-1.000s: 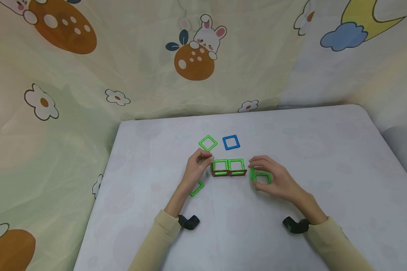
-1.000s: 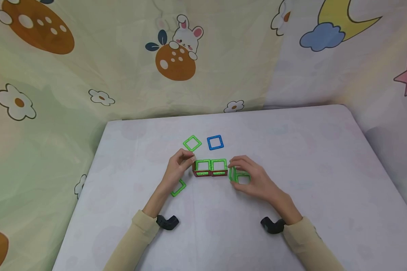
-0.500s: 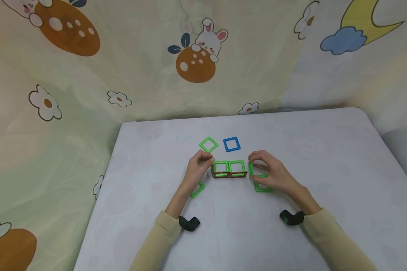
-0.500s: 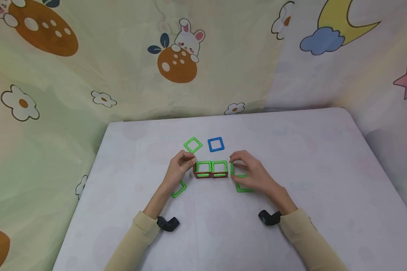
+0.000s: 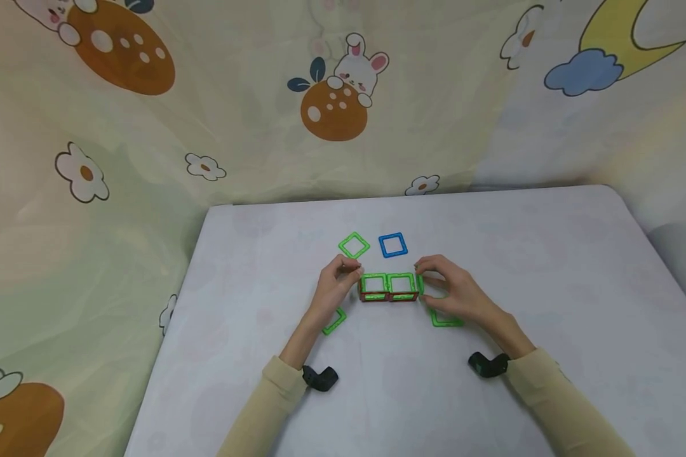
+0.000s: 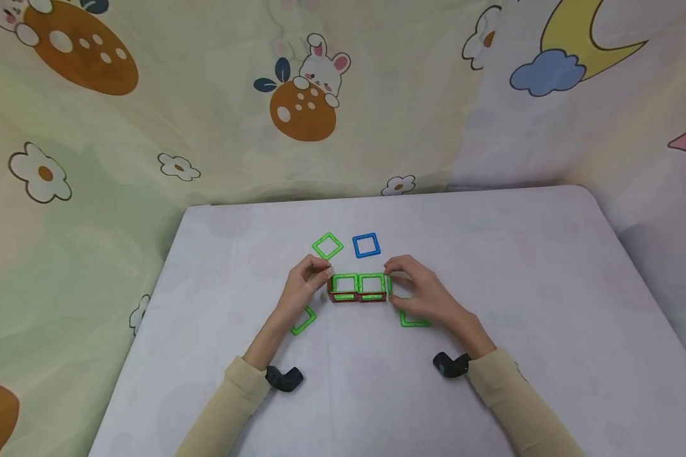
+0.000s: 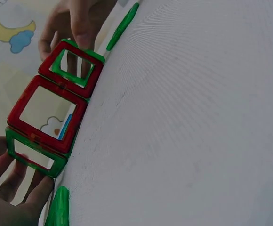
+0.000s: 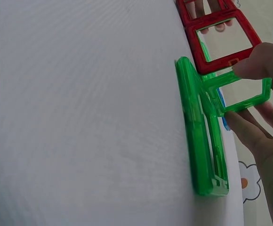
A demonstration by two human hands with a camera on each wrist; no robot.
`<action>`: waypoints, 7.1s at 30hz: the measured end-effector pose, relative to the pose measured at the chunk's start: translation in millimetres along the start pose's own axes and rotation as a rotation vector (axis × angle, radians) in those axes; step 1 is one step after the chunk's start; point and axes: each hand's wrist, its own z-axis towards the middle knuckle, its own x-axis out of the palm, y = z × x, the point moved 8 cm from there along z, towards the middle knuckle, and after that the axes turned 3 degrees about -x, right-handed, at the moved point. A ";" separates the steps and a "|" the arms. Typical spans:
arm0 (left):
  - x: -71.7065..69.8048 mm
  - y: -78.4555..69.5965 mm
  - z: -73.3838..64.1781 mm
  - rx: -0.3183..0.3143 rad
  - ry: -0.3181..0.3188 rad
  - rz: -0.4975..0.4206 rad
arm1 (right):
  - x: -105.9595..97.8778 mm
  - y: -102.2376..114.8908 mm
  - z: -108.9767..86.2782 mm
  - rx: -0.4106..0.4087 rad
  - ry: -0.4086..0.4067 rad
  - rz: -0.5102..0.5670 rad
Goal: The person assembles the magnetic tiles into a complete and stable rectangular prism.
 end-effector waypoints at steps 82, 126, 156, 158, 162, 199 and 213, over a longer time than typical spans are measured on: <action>-10.5 -0.5 -18.7 -0.071 -0.048 0.035 | 81.1 73.2 -24.9 0.020 0.283 0.072; -13.5 2.0 -11.0 -0.080 -0.078 0.007 | 3.2 27.5 -40.1 0.263 0.206 -0.393; -9.1 5.3 -10.7 -0.113 -0.110 0.015 | 7.5 30.3 -39.3 0.110 0.170 -0.605; -9.5 5.7 -11.2 -0.105 -0.113 0.015 | 6.8 31.5 -39.4 0.095 0.142 -0.603; -10.3 5.0 -12.0 -0.083 -0.109 0.007 | 7.2 33.6 -38.9 0.060 0.114 -0.573; -9.9 2.3 -13.1 -0.061 -0.094 -0.004 | 10.3 47.7 -31.3 -0.072 0.052 -0.467; -10.1 5.4 -11.9 -0.074 -0.092 -0.010 | 11.6 45.1 -23.8 -0.073 0.064 -0.365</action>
